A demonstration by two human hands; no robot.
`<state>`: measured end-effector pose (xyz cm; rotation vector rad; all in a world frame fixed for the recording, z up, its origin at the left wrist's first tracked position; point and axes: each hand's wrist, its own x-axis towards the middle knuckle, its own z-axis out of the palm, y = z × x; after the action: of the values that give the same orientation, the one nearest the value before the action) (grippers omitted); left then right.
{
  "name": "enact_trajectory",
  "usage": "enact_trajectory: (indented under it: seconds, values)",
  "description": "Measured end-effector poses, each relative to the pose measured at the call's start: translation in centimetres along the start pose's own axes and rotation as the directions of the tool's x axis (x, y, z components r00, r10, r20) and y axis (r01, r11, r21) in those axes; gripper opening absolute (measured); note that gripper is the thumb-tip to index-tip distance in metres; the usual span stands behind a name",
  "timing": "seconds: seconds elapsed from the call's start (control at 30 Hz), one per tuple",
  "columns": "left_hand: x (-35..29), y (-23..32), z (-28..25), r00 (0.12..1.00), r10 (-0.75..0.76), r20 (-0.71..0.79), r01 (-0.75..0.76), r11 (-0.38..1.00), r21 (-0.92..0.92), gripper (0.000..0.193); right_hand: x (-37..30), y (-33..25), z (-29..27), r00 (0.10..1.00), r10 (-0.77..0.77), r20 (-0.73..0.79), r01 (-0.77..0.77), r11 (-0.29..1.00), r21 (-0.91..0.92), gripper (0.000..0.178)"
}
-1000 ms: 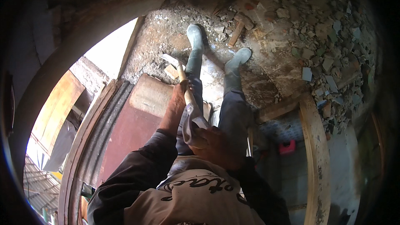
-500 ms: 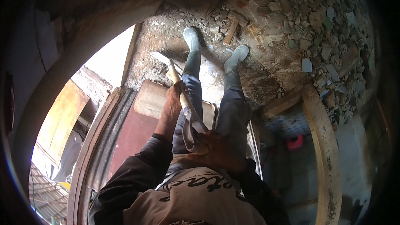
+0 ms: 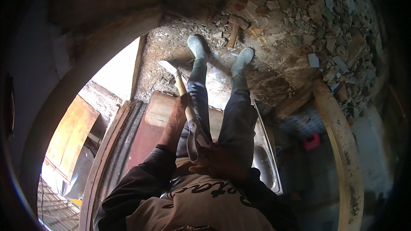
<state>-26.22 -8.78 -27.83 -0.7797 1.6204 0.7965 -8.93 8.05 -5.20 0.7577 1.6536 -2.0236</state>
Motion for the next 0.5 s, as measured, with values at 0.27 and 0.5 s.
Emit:
enact_trajectory:
  seconds: [0.27, 0.5]
  values:
    - [-1.8, 0.6, 1.8, 0.966, 0.214, 0.147, -0.244, 0.941, 0.235, 0.013, -2.4, 0.8, 0.9, 0.985, 0.169, 0.023, -0.169, 0.956, 0.241, 0.053]
    - [0.0, -0.3, 0.4, 0.679, 0.537, 0.501, -0.728, 0.402, 0.555, 0.014, -2.2, -0.7, -0.2, 0.948, 0.317, -0.006, -0.250, 0.758, 0.602, 0.051]
